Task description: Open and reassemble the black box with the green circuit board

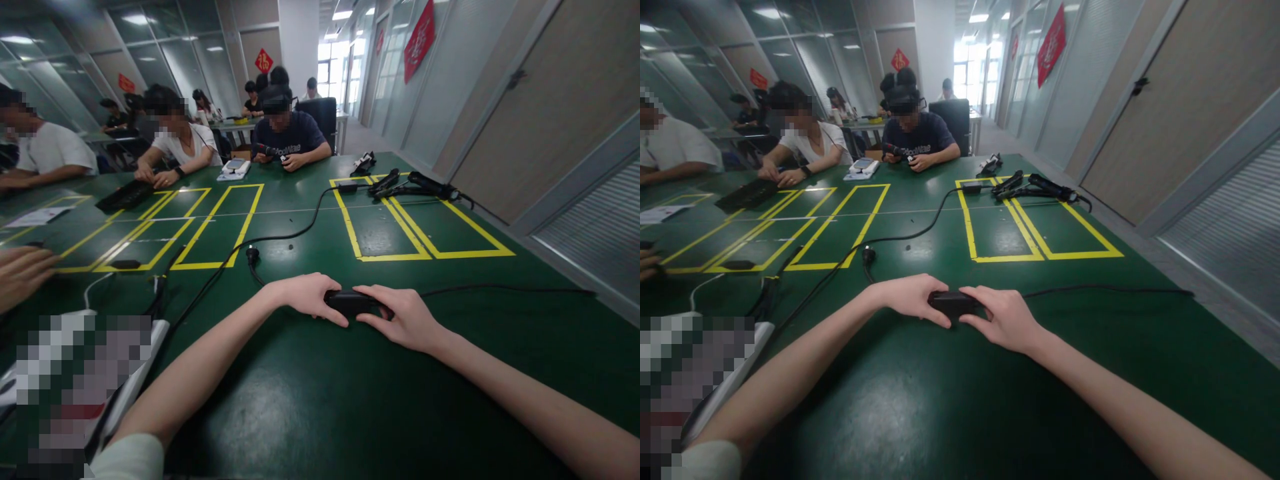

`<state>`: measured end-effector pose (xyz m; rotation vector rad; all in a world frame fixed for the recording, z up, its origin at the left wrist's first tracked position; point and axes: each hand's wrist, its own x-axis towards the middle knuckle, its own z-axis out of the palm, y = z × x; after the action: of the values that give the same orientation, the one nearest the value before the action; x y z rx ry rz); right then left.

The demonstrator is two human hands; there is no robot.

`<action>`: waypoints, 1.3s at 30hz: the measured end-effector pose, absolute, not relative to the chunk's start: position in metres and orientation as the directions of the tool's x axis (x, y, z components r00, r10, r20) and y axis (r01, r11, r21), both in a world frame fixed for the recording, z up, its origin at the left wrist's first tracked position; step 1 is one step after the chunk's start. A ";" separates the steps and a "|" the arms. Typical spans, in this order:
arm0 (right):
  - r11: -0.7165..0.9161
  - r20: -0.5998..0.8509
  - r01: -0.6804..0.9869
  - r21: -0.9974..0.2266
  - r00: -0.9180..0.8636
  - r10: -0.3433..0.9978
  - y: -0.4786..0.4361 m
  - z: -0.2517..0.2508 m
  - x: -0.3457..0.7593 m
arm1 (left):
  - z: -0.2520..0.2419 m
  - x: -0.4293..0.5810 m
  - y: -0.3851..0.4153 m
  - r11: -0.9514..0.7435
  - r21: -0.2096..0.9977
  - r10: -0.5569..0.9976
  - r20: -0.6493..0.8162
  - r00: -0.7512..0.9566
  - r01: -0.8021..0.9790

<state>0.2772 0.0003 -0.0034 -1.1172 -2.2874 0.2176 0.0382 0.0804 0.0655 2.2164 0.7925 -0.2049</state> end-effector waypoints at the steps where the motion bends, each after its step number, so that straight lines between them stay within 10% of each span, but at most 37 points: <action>1: 0.638 0.438 0.666 -0.387 -0.476 0.763 0.001 -0.003 0.278 | 0.066 0.038 0.081 -0.504 0.632 0.459 -0.381 0.802 0.589; 18: 0.573 0.314 0.687 -0.447 -0.479 0.820 0.002 0.002 0.278 | 0.070 0.043 0.074 -0.731 0.363 0.490 -0.312 0.814 0.578; 39: 0.631 0.388 0.651 -0.421 -0.500 0.774 0.003 0.001 0.280 | 0.066 0.044 0.077 -0.720 0.422 0.511 -0.216 0.832 0.552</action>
<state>0.2798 0.0032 0.0010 -1.1130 -2.3044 0.2954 0.0439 0.0768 0.0657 2.5343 0.7846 -0.1148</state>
